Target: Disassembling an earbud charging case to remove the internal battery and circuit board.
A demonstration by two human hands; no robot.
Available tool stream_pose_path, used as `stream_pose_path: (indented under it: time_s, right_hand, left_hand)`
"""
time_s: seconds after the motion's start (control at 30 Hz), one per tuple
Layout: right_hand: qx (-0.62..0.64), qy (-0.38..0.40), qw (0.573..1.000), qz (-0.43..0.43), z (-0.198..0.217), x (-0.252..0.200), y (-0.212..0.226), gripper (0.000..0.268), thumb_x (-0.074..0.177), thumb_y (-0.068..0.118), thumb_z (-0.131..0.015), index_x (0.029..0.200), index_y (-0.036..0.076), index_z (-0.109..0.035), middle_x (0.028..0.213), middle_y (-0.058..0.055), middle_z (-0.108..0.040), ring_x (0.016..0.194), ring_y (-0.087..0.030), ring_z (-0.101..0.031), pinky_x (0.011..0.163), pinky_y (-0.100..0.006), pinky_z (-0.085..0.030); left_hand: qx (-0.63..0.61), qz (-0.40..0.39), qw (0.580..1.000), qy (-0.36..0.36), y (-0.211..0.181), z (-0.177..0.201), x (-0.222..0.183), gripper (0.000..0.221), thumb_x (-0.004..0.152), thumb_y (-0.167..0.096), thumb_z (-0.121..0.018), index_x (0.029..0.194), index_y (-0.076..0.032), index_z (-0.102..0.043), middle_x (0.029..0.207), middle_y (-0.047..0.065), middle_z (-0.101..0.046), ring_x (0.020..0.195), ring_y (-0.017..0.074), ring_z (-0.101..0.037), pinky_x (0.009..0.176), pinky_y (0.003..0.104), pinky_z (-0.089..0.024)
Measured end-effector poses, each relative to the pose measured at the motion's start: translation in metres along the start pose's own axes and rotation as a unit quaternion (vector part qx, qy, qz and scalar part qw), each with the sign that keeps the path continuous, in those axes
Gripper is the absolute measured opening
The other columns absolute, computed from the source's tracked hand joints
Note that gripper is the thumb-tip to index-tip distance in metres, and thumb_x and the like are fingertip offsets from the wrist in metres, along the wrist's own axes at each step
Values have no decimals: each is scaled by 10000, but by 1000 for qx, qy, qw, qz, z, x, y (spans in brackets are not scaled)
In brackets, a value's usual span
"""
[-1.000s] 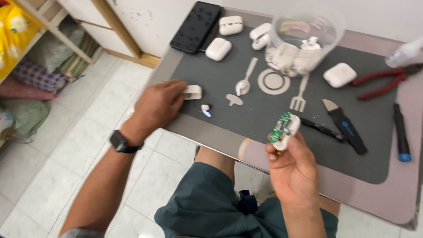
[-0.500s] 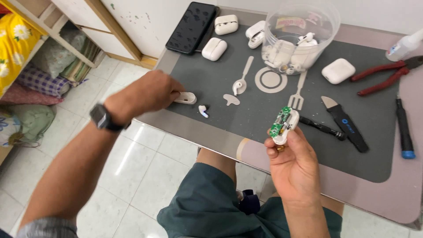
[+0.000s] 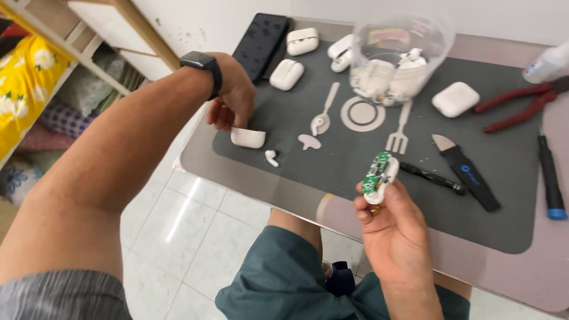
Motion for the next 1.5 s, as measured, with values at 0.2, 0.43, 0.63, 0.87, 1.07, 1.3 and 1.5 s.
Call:
stream_pose_path:
  time_s: [0.2, 0.43, 0.63, 0.87, 1.07, 1.3, 1.5]
  right_hand:
    - [15, -3, 1000, -22, 7, 4, 1, 281, 969, 224, -662, 1125, -7, -693, 970, -198, -743, 712, -237, -656, 588, -280, -451]
    - [-8, -5, 995, -102, 7, 3, 6, 439, 923, 292, -650, 1278, 36, -685, 888, -104, -700, 632, -151, -564, 508, -205, -391]
    - [18, 14, 988, -153, 9, -2, 6, 467, 925, 277, -637, 1266, -36, -691, 801, -117, -669, 527, -124, -533, 428, -198, -359]
    - [87, 99, 972, -195, 6, -17, -4, 388, 944, 273, -605, 1159, -50, -606, 736, -154, -594, 463, -145, -483, 354, -195, -353]
    - [125, 145, 960, -204, -2, -26, -6, 255, 1006, 226, -540, 1001, -16, -620, 746, -186, -588, 463, -169, -496, 341, -213, -377]
    - [22, 34, 978, -205, 13, -20, -22, 432, 1064, 309, -444, 1215, -41, -647, 808, -225, -647, 501, -194, -536, 349, -204, -377]
    - [-53, 49, 990, -118, 0, -18, -12, 487, 1107, 413, -429, 1277, 25, -669, 896, -250, -733, 614, -272, -617, 508, -309, -384]
  left_hand:
    - [-44, 51, 998, 3, 7, 8, -18, 389, 874, -298, -813, 948, 74, -723, 854, 192, -709, 734, 279, -666, 697, 377, -606]
    - [-135, 10, 988, -78, 16, 9, -62, 432, 960, -287, -684, 1171, 90, -709, 1115, 239, -769, 915, 321, -717, 790, 409, -586]
    - [-104, -330, 848, -402, -63, -4, -127, 294, 900, -291, -752, 1155, -154, -700, 1117, -14, -739, 978, 147, -687, 902, 312, -548]
    - [-170, -655, 683, -276, -139, -76, -150, 563, 926, -219, -750, 1434, -116, -529, 1435, 81, -613, 1135, 212, -740, 936, 292, -653]
    - [-247, -684, 640, -247, -138, -86, -134, 449, 940, -292, -767, 1365, -235, -633, 1366, -16, -705, 1113, 147, -719, 891, 253, -618]
    - [-308, -656, 641, -253, -126, -96, -123, 486, 874, -275, -808, 1332, -194, -668, 1196, -20, -764, 1007, 110, -683, 982, 267, -587]
    - [-290, -632, 620, -364, -117, -95, -128, 502, 872, -361, -778, 1319, -158, -670, 1188, 6, -775, 963, 120, -722, 831, 253, -606]
Point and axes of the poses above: each hand's wrist, its own x-axis towards the middle knuckle, its own z-axis out of the back of the hand, y = z × x, the point moved 8 cm from there along x, towards the middle knuckle
